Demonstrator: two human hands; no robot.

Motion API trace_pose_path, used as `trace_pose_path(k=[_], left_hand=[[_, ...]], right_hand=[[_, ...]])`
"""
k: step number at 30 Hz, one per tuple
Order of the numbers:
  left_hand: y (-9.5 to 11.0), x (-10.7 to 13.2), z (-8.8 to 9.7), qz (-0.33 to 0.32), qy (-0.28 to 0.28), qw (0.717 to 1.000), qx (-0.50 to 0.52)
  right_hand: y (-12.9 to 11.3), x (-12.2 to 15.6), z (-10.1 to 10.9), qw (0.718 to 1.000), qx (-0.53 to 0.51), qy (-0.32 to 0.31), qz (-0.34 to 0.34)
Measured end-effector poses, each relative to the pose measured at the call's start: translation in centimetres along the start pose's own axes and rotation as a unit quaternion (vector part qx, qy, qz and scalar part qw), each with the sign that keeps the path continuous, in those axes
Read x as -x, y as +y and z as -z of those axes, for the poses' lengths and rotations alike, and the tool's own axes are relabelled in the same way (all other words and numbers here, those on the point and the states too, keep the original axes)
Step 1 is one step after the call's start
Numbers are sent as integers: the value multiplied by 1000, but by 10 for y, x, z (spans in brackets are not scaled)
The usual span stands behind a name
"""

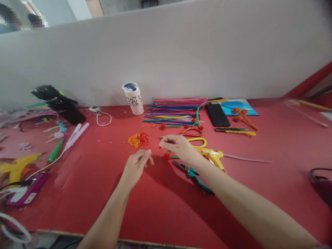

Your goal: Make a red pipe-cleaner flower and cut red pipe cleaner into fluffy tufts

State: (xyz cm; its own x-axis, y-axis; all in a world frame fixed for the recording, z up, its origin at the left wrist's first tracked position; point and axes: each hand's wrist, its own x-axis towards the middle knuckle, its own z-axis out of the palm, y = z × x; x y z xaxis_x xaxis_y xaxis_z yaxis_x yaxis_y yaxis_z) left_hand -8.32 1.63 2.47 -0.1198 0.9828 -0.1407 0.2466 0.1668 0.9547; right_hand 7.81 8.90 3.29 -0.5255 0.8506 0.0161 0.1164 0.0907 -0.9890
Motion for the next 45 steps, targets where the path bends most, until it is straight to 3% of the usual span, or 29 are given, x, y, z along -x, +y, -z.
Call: trace_pose_path(k=[4, 6, 10, 13, 19, 22, 25, 27, 29, 32, 35, 39, 42, 45], left_hand=[[-1, -2, -3, -79, 44, 992, -91], [0, -3, -9, -57, 25, 996, -57], [8, -4, -27, 43, -76, 994, 69], [12, -7, -40, 64, -124, 983, 117], [21, -9, -59, 62, -113, 986, 110], [25, -7, -73, 73, -117, 978, 157], [25, -4, -88, 84, -133, 955, 251], [22, -3, -94, 83, -133, 941, 300], [18, -3, -97, 95, -131, 933, 322], [12, -7, -94, 125, -115, 927, 334], [6, -14, -87, 129, -84, 929, 335], [2, -21, -79, 115, -43, 952, 281], [3, -18, -79, 117, -100, 964, 218], [5, -11, -85, 133, -177, 956, 190]], right_hand=[[3, 8, 10, 1000, 8, 4, -3], [3, 13, 12, 1000, 17, 4, -3], [2, 23, 14, 999, 32, 2, -5], [2, 30, 20, 999, 32, 17, -3], [10, 47, 43, 990, 51, 133, 16], [15, 61, 48, 949, 207, 193, 138], [22, 73, 47, 856, 400, 168, 283], [27, 78, 45, 818, 461, 141, 314], [30, 80, 42, 806, 485, 126, 315], [27, 80, 42, 820, 477, 122, 293], [21, 78, 52, 875, 392, 142, 244], [19, 78, 72, 927, 338, 138, 86], [22, 78, 71, 951, 293, 98, 3], [24, 77, 55, 975, 210, 76, -13]])
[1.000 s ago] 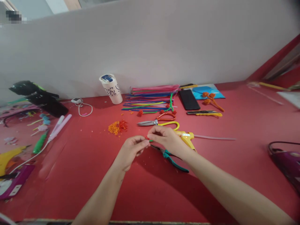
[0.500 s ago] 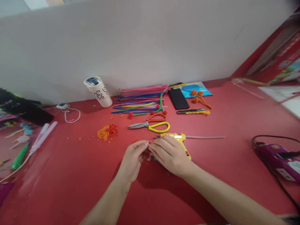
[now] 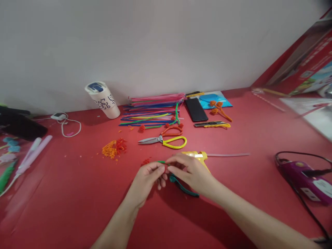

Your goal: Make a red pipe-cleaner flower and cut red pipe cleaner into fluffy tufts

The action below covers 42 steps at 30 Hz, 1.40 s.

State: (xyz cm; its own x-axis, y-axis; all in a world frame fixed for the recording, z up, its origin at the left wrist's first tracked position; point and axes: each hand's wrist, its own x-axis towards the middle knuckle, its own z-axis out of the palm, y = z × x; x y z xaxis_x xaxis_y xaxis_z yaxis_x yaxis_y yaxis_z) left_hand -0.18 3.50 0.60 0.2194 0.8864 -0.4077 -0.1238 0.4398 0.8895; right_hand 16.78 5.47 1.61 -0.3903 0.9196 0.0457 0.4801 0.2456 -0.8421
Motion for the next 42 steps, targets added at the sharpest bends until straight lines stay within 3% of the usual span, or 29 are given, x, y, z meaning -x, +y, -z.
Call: trace_pose_path(k=[3, 7, 14, 24, 28, 31, 33, 36, 42], left_hand=[[-2, 2, -5, 7, -11, 1000, 8], [-2, 2, -7, 11, 2, 1000, 18], [-1, -2, 0, -32, 44, 998, -29], [1, -4, 8, -44, 71, 996, -18], [4, -3, 12, -46, 56, 997, -5], [5, -3, 15, -47, 75, 996, 11], [5, -3, 16, -48, 102, 994, 17], [6, -3, 17, -59, 119, 991, 27], [6, -3, 19, -79, 131, 987, 52]], right_hand=[[-6, 0, -13, 999, -27, 13, -13], [-9, -3, -13, 999, 16, 38, -6], [-10, -13, -10, 996, -38, -3, -76], [-22, -28, -14, 993, -78, -28, -88], [-21, -29, -16, 995, -59, -50, -66], [-13, -38, -11, 994, 67, -82, 7], [-2, -50, -4, 965, 244, -77, 65], [19, -73, 11, 937, 342, -39, 51], [37, -98, 14, 883, 462, -76, 33]])
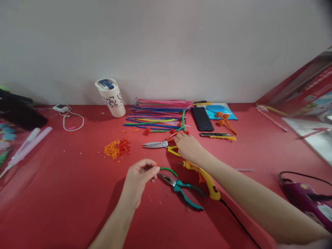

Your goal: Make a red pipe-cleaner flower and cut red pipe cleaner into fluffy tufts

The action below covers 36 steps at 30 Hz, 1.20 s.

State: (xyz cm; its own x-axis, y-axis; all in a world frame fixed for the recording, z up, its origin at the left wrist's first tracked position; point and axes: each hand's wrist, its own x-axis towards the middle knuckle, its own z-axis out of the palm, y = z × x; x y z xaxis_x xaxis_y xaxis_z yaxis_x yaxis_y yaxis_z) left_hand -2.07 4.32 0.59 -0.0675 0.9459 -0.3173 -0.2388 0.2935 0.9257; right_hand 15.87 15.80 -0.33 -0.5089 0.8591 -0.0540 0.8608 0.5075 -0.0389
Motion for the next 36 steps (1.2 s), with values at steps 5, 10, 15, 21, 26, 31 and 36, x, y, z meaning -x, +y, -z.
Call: trace_pose_path(k=[5, 10, 15, 21, 26, 31, 36], left_hand=[[1, -1, 3, -19, 36, 999, 29], [5, 4, 2, -33, 55, 996, 67], [9, 15, -7, -15, 38, 989, 142], [7, 26, -14, 35, 14, 976, 214], [10, 30, -15, 19, 30, 974, 222], [12, 30, -16, 11, 31, 976, 215], [11, 30, -16, 18, 23, 975, 220]], right_hand=[[-2, -7, 5, 1000, 15, -25, -1], [7, 12, 21, 997, -56, -23, -51], [-1, 69, 34, 977, -201, -57, -51], [-36, 138, 25, 908, -408, -39, -85], [-50, 151, 11, 973, -228, 12, -36], [-55, 149, 6, 985, -167, 18, 32], [-57, 150, 2, 985, -163, 41, 42]])
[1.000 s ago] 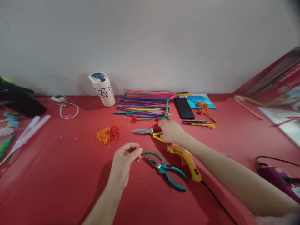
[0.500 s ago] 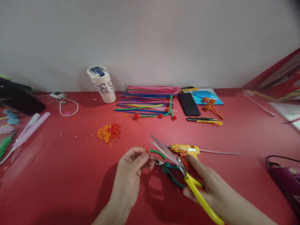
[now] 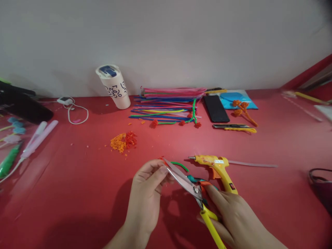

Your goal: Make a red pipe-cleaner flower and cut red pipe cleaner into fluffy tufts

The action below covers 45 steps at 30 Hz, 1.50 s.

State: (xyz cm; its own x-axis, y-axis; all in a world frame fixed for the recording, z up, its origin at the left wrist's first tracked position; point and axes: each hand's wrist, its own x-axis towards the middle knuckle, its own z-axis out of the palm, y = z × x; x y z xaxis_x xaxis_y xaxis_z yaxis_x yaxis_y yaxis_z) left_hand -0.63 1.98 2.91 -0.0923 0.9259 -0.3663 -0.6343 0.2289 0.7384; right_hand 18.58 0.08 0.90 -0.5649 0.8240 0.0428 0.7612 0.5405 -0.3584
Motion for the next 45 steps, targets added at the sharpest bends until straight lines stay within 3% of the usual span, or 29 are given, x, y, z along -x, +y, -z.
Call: trace_pose_path(k=[26, 34, 38, 42, 45], left_hand=[[0, -1, 2, 21, 0, 1000, 8], [0, -1, 2, 27, -11, 999, 22], [2, 0, 0, 84, -73, 993, 34], [1, 0, -2, 155, -135, 978, 30], [-1, 1, -2, 201, -152, 967, 23]], right_hand=[[1, 1, -3, 999, -17, -28, -31], [-1, -1, -2, 992, -96, -22, -77], [-6, -15, 9, 956, -260, 7, -136], [-16, -39, 25, 883, -426, 14, -198], [-22, -55, 31, 818, -530, -16, -221]])
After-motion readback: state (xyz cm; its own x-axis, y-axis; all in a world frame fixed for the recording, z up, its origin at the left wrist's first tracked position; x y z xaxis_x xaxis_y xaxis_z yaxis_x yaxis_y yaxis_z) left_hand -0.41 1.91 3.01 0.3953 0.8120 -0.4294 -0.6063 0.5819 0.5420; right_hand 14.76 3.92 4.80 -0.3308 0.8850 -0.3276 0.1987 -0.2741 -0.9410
